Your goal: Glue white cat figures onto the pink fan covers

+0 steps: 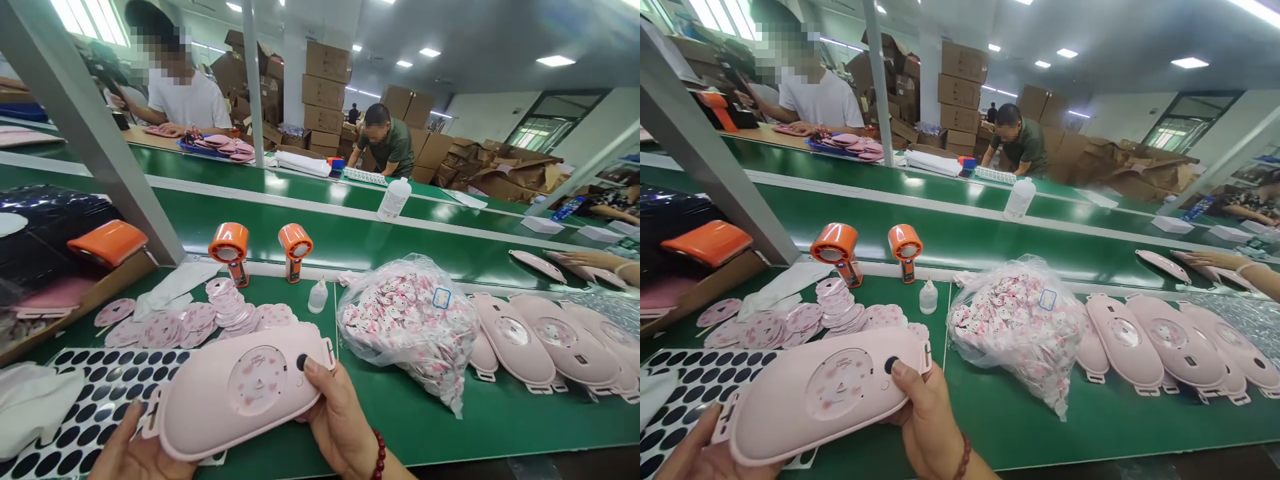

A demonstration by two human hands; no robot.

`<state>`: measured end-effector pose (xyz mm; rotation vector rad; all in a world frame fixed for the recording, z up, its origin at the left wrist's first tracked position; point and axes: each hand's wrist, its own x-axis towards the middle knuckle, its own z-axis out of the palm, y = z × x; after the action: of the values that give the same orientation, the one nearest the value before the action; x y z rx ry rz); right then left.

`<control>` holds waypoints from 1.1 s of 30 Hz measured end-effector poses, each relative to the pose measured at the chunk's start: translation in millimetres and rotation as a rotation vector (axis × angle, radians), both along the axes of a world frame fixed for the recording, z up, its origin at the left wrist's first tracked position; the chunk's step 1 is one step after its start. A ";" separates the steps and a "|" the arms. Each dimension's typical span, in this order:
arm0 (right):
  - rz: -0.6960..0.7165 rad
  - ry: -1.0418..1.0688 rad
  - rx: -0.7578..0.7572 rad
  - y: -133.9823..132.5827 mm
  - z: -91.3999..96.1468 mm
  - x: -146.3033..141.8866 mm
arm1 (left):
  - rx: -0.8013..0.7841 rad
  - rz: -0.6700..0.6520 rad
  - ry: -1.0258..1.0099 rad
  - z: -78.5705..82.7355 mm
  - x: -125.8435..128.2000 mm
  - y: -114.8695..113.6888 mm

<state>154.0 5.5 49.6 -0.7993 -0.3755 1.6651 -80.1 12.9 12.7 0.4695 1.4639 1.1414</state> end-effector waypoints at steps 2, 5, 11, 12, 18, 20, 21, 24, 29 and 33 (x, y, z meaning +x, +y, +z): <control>-0.025 -0.029 -0.021 -1.8 -5.0 4.4 | 0.049 0.156 -0.039 6.4 1.8 -2.6; -0.069 -0.055 -0.036 -3.9 -11.3 10.4 | 0.120 0.197 -0.050 18.5 -5.2 -2.6; -0.092 -0.050 -0.045 -7.7 -18.0 13.3 | 0.209 0.209 -0.075 29.3 -13.4 -7.0; -0.094 -0.050 -0.043 -8.2 -18.7 13.6 | 0.206 0.214 -0.105 28.9 -12.8 -7.3; -0.040 -0.058 0.012 -7.0 -27.5 20.8 | 0.064 0.243 -0.322 32.8 -6.6 -4.3; -0.033 -0.052 0.011 -6.4 -27.5 22.9 | 0.040 0.274 -0.402 36.1 -6.3 -4.4; -0.036 -0.047 0.003 -6.4 -25.9 23.3 | 0.043 0.283 -0.461 36.6 -7.1 -5.1; -0.056 -0.031 -0.025 -7.6 -16.7 22.5 | 0.093 0.251 -0.624 31.9 -12.7 -8.1; -0.116 -0.018 -0.035 -10.3 -7.5 19.4 | 0.192 0.130 -0.886 23.4 -18.0 -10.0; -0.135 -0.002 -0.027 -11.8 -9.2 19.5 | 0.373 -0.103 -1.110 35.4 -8.2 -8.7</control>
<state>173.5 -6.3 40.4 -0.8288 -0.2945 1.5458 -88.3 4.2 48.1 0.0930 0.2651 1.2740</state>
